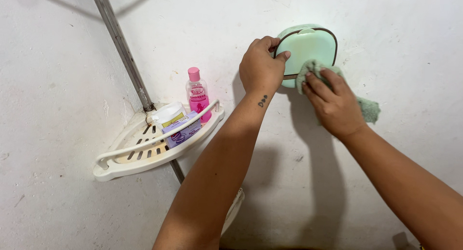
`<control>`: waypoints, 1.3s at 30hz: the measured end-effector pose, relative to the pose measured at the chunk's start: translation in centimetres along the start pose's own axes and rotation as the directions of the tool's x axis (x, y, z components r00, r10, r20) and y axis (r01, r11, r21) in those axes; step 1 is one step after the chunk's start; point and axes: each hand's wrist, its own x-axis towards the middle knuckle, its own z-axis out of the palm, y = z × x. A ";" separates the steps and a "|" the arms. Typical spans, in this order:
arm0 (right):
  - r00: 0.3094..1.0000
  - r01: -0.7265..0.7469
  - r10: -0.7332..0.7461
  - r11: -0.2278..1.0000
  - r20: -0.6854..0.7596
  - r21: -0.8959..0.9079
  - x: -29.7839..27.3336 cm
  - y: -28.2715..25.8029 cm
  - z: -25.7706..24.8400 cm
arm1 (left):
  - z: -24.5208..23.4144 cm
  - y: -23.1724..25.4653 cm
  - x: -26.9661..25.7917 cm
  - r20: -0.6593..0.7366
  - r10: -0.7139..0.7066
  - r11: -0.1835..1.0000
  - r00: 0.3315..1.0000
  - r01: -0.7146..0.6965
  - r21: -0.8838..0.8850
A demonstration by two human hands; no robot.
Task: The person wipes a small white tube and a small white jar with a green cloth before placing them on a corner shelf in a bathroom.
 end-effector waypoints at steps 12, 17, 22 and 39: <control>0.995 0.092 -0.097 0.987 0.025 0.131 3.6 -3.0 0.4 | 0.3 0.1 -0.1 -0.010 -0.003 1.000 1.000 0.003 0.011; 0.997 0.028 -0.035 0.996 0.075 0.082 1.2 -0.8 -0.3 | 0.1 0.1 -0.2 -0.006 0.006 1.000 1.000 -0.006 0.028; 0.985 -0.174 0.172 0.973 0.027 0.152 -2.0 1.3 0.3 | 0.1 0.0 -0.3 -0.011 0.023 1.000 1.000 -0.023 0.018; 0.938 -0.341 0.347 0.922 0.001 0.181 -1.8 -1.1 1.6 | 0.1 0.0 -0.3 -0.024 0.061 0.997 0.998 -0.060 0.039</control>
